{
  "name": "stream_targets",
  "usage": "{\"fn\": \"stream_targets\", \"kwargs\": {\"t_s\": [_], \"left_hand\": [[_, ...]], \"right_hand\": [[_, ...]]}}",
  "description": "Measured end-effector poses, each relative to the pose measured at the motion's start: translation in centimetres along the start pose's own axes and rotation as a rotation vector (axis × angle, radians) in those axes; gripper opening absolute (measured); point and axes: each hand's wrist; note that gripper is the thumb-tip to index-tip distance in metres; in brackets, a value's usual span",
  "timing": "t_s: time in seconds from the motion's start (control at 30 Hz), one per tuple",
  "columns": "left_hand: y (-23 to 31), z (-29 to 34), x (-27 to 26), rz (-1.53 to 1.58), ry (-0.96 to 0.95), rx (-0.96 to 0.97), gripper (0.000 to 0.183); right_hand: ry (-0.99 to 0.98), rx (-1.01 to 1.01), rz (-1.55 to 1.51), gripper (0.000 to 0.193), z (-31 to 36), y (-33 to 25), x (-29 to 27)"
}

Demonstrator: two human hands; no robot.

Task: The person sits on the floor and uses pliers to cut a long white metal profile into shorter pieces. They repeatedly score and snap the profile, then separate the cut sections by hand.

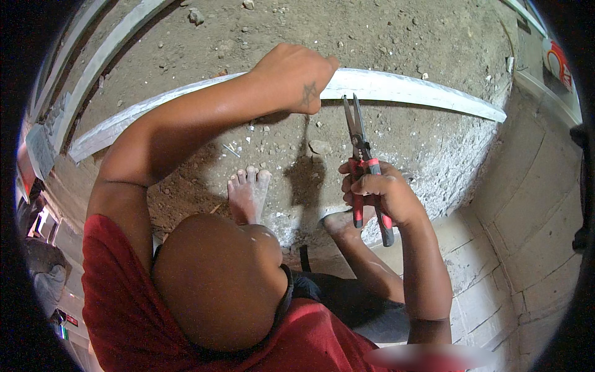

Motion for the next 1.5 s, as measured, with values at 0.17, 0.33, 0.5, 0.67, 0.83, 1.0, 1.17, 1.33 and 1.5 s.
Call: {"fn": "stream_targets", "kwargs": {"t_s": [0.17,0.33,0.5,0.67,0.83,1.0,1.17,1.33,1.5], "left_hand": [[0.3,0.2,0.3,-0.085,0.063,0.020,0.036],[0.2,0.2,1.0,-0.103,0.132,0.049,0.036],[-0.3,-0.1,1.4,-0.060,0.078,0.020,0.045],[-0.4,-0.8,0.8,0.007,-0.043,-0.061,0.037],[-0.1,-0.8,0.7,0.121,-0.140,-0.151,0.037],[0.3,-0.3,1.2,0.042,0.012,-0.092,0.039],[0.2,-0.6,0.8,-0.001,0.058,-0.085,0.042],[-1.7,-2.0,0.3,0.465,-0.370,-0.190,0.043],[-3.0,-1.2,1.6,1.275,-0.705,-0.308,0.049]], "right_hand": [[-0.035,0.087,0.097,0.047,0.1,-2.0,-0.2],[-0.067,0.108,0.384,0.045,-0.1,-4.0,-0.3],[-0.052,0.128,0.500,0.043,-0.3,-4.7,-0.8],[0.072,-0.019,0.614,0.029,-0.5,-2.8,-0.1],[0.228,-0.103,0.703,0.037,-0.7,-1.4,0.0],[-0.070,0.027,0.429,0.047,-0.7,-3.2,-1.1],[-0.139,0.088,0.465,0.054,-0.3,-4.9,-1.5],[0.002,-0.097,0.510,0.057,0.2,-2.7,-0.6],[-0.027,-0.155,0.111,0.056,1.2,1.0,0.6]]}}
Point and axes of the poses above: each hand's wrist, its own z-axis away from the middle knuckle, its own x-axis out of the palm, y = z × x
